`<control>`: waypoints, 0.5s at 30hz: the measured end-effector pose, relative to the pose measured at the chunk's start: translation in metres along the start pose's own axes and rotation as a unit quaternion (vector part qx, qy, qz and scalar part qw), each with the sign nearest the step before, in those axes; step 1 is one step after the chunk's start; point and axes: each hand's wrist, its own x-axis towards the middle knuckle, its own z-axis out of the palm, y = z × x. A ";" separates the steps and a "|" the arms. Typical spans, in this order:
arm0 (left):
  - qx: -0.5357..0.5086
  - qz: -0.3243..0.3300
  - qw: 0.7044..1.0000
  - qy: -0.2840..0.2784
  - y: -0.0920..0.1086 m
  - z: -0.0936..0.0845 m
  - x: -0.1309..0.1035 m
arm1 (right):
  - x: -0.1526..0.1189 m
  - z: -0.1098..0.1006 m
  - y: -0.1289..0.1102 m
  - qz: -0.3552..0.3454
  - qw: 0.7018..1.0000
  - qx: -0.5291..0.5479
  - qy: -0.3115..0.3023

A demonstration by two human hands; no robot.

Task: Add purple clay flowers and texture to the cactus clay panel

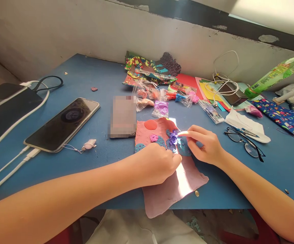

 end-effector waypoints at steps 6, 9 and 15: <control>-0.002 0.002 1.000 -0.009 0.000 -0.002 0.000 | -0.001 0.002 0.001 0.009 1.000 -0.010 -0.013; -0.005 0.001 1.000 -0.008 0.000 -0.002 0.000 | -0.001 0.002 0.001 0.014 1.000 -0.018 -0.020; -0.011 -0.001 1.000 -0.022 0.000 -0.003 0.001 | -0.002 0.002 0.001 0.011 0.999 -0.026 -0.047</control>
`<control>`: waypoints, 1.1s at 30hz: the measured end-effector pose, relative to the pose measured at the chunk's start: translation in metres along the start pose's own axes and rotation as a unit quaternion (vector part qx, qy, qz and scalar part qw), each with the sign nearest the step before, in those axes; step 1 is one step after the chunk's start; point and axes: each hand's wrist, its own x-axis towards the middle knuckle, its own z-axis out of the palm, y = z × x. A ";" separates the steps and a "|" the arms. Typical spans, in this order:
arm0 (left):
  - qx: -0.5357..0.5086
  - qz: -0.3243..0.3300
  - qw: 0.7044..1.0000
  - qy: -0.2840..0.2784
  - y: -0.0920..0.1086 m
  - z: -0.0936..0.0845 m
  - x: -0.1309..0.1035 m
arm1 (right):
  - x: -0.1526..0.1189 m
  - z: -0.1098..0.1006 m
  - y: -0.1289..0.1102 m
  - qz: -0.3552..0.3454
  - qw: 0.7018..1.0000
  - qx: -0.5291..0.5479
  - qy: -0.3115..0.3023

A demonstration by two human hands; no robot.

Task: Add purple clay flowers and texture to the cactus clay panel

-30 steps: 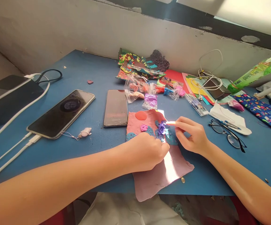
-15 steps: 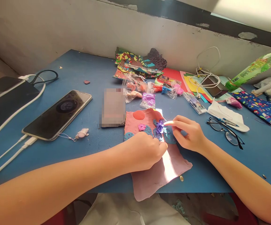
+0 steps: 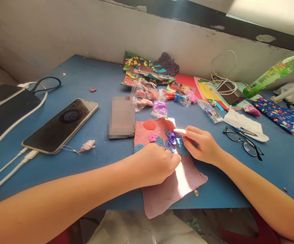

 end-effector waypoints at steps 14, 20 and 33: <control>0.010 0.002 1.000 0.020 0.000 0.000 0.000 | 0.000 0.001 -0.002 0.008 0.998 0.006 0.057; 0.005 0.003 1.000 0.016 0.000 0.001 -0.001 | 0.001 0.001 -0.003 0.008 0.999 0.001 0.048; -0.004 -0.003 1.000 -0.017 0.000 -0.002 0.002 | 0.000 0.001 -0.002 0.003 1.000 -0.004 0.023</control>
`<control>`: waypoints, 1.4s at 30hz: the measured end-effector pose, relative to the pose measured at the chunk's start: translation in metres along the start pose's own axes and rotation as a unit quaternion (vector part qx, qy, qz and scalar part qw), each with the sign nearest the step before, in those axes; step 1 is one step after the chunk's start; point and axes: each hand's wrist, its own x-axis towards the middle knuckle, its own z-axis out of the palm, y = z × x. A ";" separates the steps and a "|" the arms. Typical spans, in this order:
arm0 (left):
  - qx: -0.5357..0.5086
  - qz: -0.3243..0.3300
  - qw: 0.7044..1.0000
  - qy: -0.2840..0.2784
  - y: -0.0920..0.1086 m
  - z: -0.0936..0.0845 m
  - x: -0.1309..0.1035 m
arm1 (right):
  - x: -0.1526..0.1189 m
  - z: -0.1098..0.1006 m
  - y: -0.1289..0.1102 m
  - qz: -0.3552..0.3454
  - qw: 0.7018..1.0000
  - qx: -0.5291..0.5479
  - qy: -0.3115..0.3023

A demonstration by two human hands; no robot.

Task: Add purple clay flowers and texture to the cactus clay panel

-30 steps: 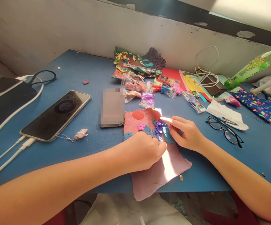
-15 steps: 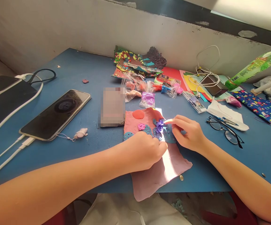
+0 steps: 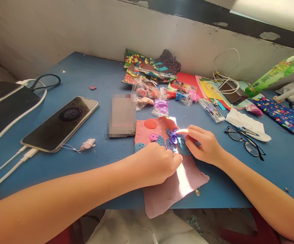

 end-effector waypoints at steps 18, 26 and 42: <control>-0.102 -0.090 0.986 0.095 0.005 -0.001 -0.001 | -0.002 -0.008 -0.009 -0.059 0.994 0.049 0.076; -0.325 -0.168 0.930 0.041 0.010 -0.004 0.000 | -0.005 -0.009 -0.018 -0.154 0.985 0.016 0.071; 0.029 -0.015 0.985 0.170 0.012 0.004 -0.001 | -0.003 0.000 -0.001 0.024 0.998 -0.041 -0.031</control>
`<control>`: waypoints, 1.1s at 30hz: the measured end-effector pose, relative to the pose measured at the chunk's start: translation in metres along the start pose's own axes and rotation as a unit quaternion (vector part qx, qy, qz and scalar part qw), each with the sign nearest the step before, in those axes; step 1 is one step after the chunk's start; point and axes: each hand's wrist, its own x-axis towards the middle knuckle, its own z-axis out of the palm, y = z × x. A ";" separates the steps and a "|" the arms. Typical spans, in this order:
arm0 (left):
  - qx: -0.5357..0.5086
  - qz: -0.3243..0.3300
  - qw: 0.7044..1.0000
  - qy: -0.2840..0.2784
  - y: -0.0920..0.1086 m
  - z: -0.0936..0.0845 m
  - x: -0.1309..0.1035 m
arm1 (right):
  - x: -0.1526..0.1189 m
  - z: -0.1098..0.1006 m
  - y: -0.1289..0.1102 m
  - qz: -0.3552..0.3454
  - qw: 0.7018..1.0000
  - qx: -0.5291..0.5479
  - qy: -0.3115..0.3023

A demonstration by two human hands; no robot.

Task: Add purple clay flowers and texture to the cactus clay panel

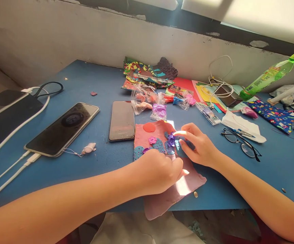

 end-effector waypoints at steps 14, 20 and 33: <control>-0.080 -0.033 0.996 -0.018 0.006 -0.002 -0.001 | 0.000 -0.014 -0.016 -0.140 0.980 0.042 0.139; -0.072 -0.028 0.997 -0.013 0.004 -0.004 -0.004 | 0.000 -0.016 -0.019 -0.157 0.978 0.036 0.134; -0.230 -0.164 0.959 -0.013 0.007 -0.006 0.002 | -0.003 -0.015 -0.022 -0.180 0.974 0.063 0.125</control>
